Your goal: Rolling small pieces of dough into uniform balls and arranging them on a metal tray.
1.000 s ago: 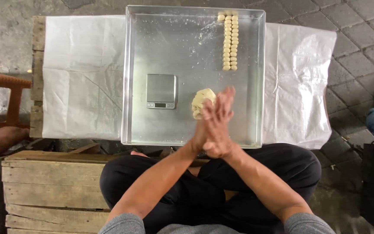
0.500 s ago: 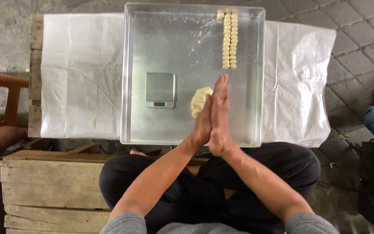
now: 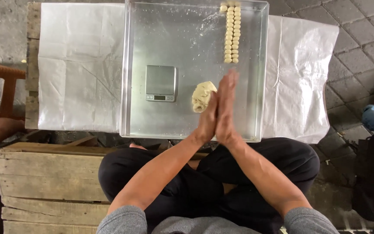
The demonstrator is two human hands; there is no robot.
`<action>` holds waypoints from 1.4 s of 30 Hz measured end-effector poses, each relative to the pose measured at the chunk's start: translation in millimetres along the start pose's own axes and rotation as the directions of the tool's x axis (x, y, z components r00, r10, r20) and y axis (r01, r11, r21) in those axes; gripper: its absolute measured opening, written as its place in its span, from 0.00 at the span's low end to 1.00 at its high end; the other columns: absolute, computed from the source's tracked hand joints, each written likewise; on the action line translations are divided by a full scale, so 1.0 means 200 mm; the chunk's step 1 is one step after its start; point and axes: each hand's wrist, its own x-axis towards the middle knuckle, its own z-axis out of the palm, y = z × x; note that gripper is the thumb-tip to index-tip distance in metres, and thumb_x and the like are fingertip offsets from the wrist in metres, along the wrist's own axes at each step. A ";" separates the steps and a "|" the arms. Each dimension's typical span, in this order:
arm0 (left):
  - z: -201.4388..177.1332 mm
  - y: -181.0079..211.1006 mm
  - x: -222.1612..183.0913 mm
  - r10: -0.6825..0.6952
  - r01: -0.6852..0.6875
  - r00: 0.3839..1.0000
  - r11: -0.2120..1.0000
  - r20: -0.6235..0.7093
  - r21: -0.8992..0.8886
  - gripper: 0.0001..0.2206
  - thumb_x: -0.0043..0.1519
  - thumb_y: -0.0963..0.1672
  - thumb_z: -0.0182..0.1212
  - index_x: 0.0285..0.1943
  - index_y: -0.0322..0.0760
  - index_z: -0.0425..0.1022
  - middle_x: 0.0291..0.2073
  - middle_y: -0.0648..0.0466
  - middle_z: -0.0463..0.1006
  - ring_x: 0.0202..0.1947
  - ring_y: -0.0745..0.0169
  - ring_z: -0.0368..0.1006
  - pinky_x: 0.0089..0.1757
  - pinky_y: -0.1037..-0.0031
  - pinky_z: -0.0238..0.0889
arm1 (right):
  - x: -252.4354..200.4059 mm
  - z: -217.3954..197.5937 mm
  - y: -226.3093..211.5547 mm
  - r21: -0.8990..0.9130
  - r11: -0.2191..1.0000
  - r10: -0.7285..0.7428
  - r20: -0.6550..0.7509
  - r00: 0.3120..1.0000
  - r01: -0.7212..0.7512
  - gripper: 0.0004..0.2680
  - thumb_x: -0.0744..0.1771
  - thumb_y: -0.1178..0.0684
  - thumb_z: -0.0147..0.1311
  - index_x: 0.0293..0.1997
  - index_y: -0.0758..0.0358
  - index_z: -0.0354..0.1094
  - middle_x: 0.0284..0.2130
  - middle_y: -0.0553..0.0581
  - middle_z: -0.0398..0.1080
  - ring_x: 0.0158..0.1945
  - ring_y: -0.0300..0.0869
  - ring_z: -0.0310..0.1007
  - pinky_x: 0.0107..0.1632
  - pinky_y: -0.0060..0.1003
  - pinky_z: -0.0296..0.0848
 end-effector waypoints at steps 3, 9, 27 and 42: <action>0.00 -0.01 0.00 0.062 -0.063 0.998 0.989 -0.007 -0.133 0.36 0.71 0.59 0.35 0.77 0.29 0.56 0.75 0.36 0.54 0.76 0.44 0.51 0.70 0.54 0.43 | 0.00 0.00 -0.01 -0.089 0.996 -0.026 0.020 0.999 0.028 0.28 0.74 0.34 0.13 0.81 0.66 0.25 0.80 0.60 0.25 0.82 0.56 0.15 0.81 0.52 0.23; 0.01 -0.11 0.03 -0.062 0.049 0.996 0.977 -0.058 -0.205 0.40 0.64 0.62 0.46 0.73 0.25 0.64 0.70 0.31 0.62 0.72 0.42 0.59 0.67 0.55 0.50 | -0.01 -0.03 -0.02 -0.326 0.945 0.024 0.009 1.000 -0.019 0.24 0.75 0.42 0.20 0.81 0.67 0.29 0.80 0.62 0.29 0.82 0.58 0.20 0.81 0.50 0.25; -0.29 -0.34 0.31 0.270 -0.120 0.947 0.802 0.175 -0.585 0.36 0.73 0.64 0.34 0.73 0.39 0.69 0.68 0.46 0.71 0.71 0.49 0.63 0.68 0.61 0.56 | -0.01 -0.12 -0.17 -0.422 0.906 0.011 0.119 0.993 0.040 0.06 0.66 0.54 0.71 0.44 0.54 0.80 0.70 0.55 0.63 0.76 0.55 0.52 0.75 0.53 0.44; -0.28 -0.17 0.30 0.165 -0.225 0.940 0.958 -0.297 -0.180 0.26 0.64 0.57 0.46 0.63 0.40 0.72 0.54 0.49 0.82 0.50 0.54 0.79 0.45 0.69 0.72 | 0.77 -0.31 0.80 -0.630 0.742 -0.201 0.121 0.972 0.231 0.06 0.65 0.64 0.73 0.42 0.67 0.81 0.36 0.58 0.79 0.39 0.45 0.76 0.40 0.40 0.75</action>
